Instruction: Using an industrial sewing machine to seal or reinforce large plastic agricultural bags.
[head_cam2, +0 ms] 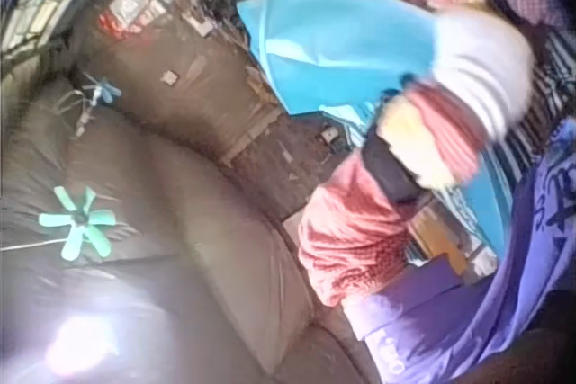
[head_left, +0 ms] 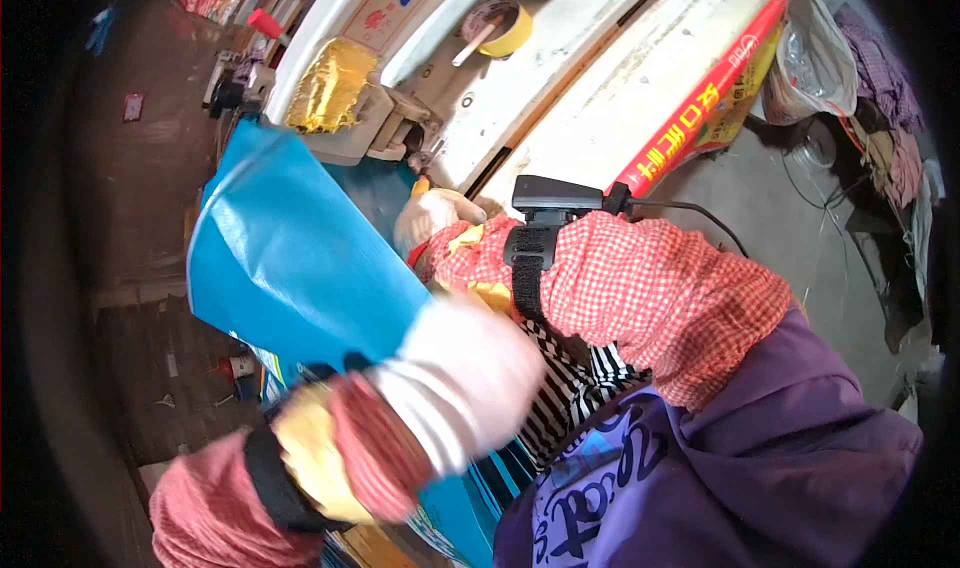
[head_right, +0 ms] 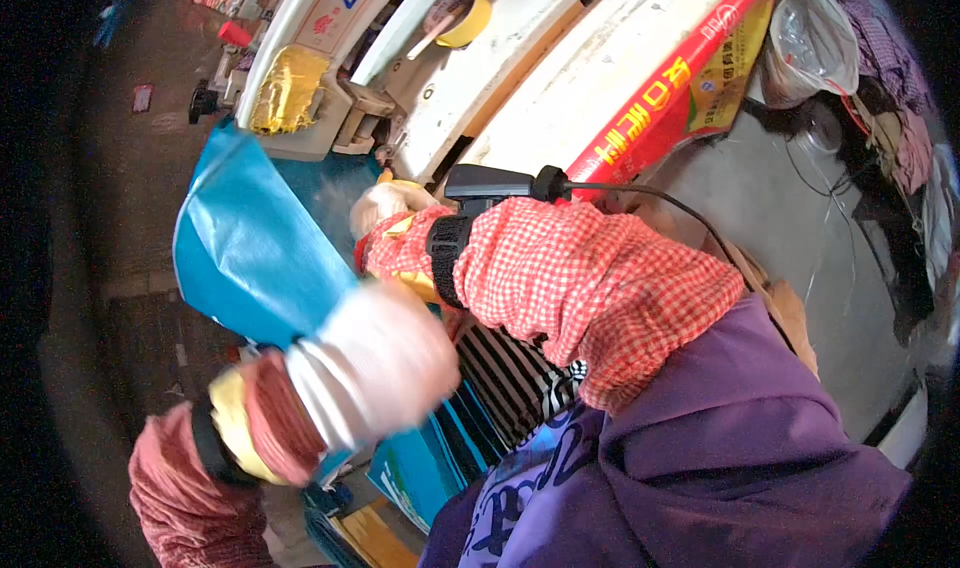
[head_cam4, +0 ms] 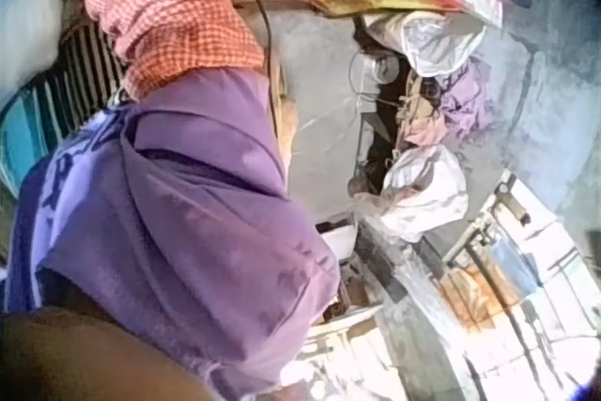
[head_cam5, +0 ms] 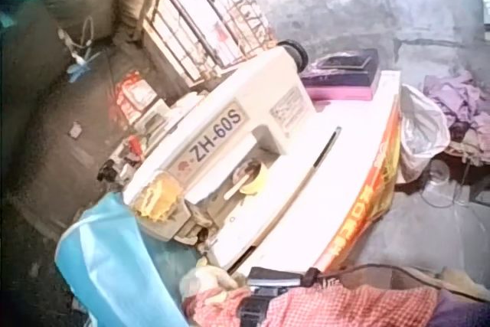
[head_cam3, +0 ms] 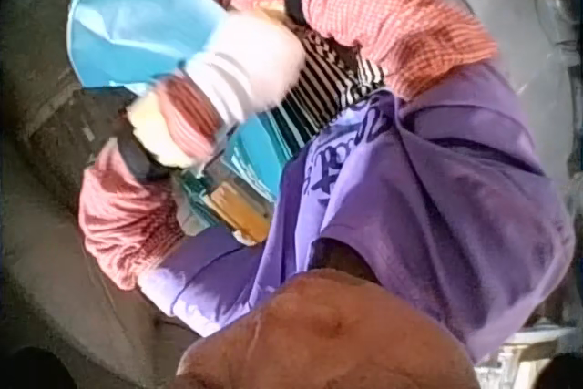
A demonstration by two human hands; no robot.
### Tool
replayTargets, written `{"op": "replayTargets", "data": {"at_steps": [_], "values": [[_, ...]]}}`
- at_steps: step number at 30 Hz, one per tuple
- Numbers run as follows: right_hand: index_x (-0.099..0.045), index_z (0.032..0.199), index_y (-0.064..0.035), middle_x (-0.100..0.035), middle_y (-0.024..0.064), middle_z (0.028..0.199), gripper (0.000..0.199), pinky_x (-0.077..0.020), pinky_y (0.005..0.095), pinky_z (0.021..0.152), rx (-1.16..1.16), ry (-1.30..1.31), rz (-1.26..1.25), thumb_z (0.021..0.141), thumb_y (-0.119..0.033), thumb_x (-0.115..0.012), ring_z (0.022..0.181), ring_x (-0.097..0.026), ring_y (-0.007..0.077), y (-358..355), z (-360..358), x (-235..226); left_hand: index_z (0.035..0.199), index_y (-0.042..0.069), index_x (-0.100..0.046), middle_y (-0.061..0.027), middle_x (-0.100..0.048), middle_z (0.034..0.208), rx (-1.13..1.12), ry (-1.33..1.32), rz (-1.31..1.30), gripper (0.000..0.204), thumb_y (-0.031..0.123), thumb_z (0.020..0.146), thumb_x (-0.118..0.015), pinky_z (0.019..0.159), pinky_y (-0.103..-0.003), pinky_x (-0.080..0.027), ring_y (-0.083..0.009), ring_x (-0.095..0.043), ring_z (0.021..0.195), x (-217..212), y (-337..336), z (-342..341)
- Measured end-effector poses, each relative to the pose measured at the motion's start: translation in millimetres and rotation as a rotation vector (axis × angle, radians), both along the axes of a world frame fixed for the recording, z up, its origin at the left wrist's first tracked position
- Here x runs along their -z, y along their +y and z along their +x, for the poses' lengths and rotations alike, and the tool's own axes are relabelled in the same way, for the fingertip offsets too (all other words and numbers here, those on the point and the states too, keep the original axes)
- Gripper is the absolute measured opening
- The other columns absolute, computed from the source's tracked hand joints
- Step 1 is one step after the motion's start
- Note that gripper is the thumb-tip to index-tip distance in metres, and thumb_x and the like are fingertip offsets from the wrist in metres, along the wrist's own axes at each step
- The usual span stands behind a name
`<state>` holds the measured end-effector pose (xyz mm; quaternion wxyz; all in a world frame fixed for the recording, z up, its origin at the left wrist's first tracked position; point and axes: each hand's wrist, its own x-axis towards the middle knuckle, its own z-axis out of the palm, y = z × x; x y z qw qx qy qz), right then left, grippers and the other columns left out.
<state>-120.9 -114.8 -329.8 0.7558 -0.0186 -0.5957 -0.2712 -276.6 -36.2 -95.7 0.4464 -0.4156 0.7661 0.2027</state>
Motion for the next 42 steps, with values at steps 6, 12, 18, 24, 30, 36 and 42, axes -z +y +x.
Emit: {"op": "replayTargets", "data": {"at_steps": [6, 12, 18, 24, 30, 36, 42], "values": [[-0.061, 0.071, -0.0014, -0.059, 0.0119, 0.067, 0.027, -0.0459, 0.0404, 0.055, -0.008, -0.249, -0.134, 0.077, -0.028, -0.064, 0.057, -0.056, 0.0295, 9.7, 7.0, 8.1, 0.066, 0.01, -0.066, -0.0077, -0.061, 0.063, -0.054, -0.42, -0.012, 0.022, 0.031, 0.07, -0.064, 0.058, -0.039, -0.044, -0.0247, -0.06, 0.064, -82.4, -38.4, 44.0], [-0.063, 0.07, -0.0018, -0.06, 0.0125, 0.063, 0.028, -0.0483, 0.0388, 0.051, -0.101, -0.202, -0.214, 0.066, -0.027, -0.075, 0.053, -0.058, 0.0282, -5.7, -14.5, -33.0, 0.058, 0.011, -0.064, -0.0049, -0.054, 0.05, 0.154, -0.167, 0.056, 0.011, 0.019, 0.064, -0.059, 0.049, -0.036, -0.039, -0.0216, -0.055, 0.05, -0.7, 25.9, 8.2], [-0.065, 0.068, -0.002, -0.061, 0.0117, 0.063, 0.029, -0.0465, 0.0418, 0.047, -0.097, -0.373, -0.177, 0.059, -0.027, -0.077, 0.053, -0.058, 0.0289, -5.6, 7.1, -14.0, 0.052, 0.015, -0.061, -0.0044, -0.058, 0.053, 0.121, -0.098, -0.053, 0.013, 0.021, 0.064, -0.058, 0.061, -0.037, -0.044, -0.0199, -0.054, 0.049, -41.5, -8.5, 27.2], [-0.067, 0.068, -0.0018, -0.064, 0.0108, 0.065, 0.031, -0.0443, 0.0458, 0.04, -0.153, -0.495, -0.104, 0.051, -0.025, -0.079, 0.054, -0.059, 0.0297, 4.1, 27.4, -20.9, 0.05, 0.015, -0.059, -0.0043, -0.056, 0.05, 0.014, 0.0, -0.084, 0.009, 0.02, 0.058, -0.059, 0.054, -0.034, -0.043, -0.0199, -0.056, 0.048, -19.4, 35.9, 0.0], [-0.057, 0.057, -0.0067, -0.056, 0.0092, 0.057, 0.027, -0.041, 0.0398, 0.042, -0.014, -0.442, -0.277, 0.057, -0.027, -0.073, 0.048, -0.052, 0.0252, -5.7, 4.7, -30.3, 0.063, 0.01, -0.058, -0.0101, -0.058, 0.059, -0.244, 0.176, -0.266, 0.01, 0.017, 0.068, -0.055, 0.055, -0.042, -0.048, -0.0303, -0.061, 0.059, 24.6, 9.9, -2.8], [-0.053, 0.051, -0.0097, -0.052, 0.006, 0.05, 0.025, -0.0396, 0.035, 0.043, -0.443, -0.145, 0.042, 0.064, -0.025, -0.068, 0.043, -0.048, 0.0197, 14.5, -20.2, -15.3, 0.087, 0.009, -0.062, -0.0131, -0.061, 0.068, -0.282, 0.126, -0.106, 0.017, 0.021, 0.079, -0.052, 0.063, -0.042, -0.048, -0.0324, -0.061, 0.069, 18.2, 8.5, 34.6], [-0.058, 0.053, -0.0099, -0.053, 0.0014, 0.046, 0.02, -0.0407, 0.0324, 0.041, -1.205, -0.312, 0.774, 0.07, -0.018, -0.062, 0.04, -0.047, 0.0141, 27.9, -14.8, 18.5, 0.102, 0.013, -0.063, -0.0121, -0.062, 0.075, -0.242, 0.147, -0.3, 0.04, 0.027, 0.065, -0.07, 0.067, -0.037, -0.048, -0.0304, -0.06, 0.071, -45.8, -5.6, 67.1]]}}
